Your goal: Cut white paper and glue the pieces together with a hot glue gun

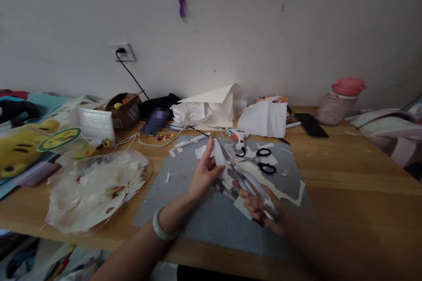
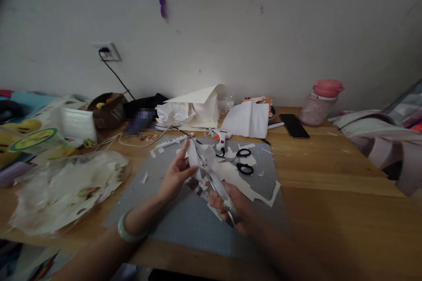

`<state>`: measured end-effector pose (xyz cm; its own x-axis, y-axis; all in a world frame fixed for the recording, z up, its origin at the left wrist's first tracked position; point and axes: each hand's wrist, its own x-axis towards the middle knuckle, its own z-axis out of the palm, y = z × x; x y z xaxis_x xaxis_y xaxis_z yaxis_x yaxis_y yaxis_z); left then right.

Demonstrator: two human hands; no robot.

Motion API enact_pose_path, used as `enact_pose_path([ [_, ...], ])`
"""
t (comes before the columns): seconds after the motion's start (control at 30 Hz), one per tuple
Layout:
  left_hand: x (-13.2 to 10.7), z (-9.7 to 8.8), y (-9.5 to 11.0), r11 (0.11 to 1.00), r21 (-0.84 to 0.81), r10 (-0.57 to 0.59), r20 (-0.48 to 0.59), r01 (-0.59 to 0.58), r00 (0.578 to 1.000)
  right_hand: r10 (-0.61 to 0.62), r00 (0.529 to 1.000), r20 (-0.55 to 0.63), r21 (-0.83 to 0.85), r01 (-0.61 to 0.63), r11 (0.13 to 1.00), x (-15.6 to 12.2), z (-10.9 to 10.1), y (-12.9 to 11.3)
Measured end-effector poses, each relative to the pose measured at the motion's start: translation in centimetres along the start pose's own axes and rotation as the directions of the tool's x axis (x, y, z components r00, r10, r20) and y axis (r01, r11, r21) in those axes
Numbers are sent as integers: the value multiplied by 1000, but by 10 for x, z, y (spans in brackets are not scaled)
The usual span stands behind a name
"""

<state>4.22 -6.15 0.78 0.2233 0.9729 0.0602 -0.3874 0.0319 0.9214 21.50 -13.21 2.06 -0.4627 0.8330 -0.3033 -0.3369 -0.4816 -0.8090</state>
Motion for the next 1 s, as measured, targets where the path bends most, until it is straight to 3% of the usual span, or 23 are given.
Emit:
enact_pose_path([
  [0.17,-2,2,1,1000,14,-9,46,8,999,17,999,-35,-2,-17,1000,2,-4,-1],
  [0.33,-2,2,3,1000,12,-26,69,25,997,17,999,36,58,-19,998,5,-14,1],
  [0.53,3,-5,5,1000,-9,0,-47,0,999,9,1000,24,72,-11,997,3,-13,-1],
  [0.67,6,-8,5,1000,-12,10,-122,-11,992,30,996,79,52,-34,998,5,-13,1],
  [1.0,5,-7,5,998,44,52,-202,-44,978,75,995,66,73,-80,994,5,-10,1],
])
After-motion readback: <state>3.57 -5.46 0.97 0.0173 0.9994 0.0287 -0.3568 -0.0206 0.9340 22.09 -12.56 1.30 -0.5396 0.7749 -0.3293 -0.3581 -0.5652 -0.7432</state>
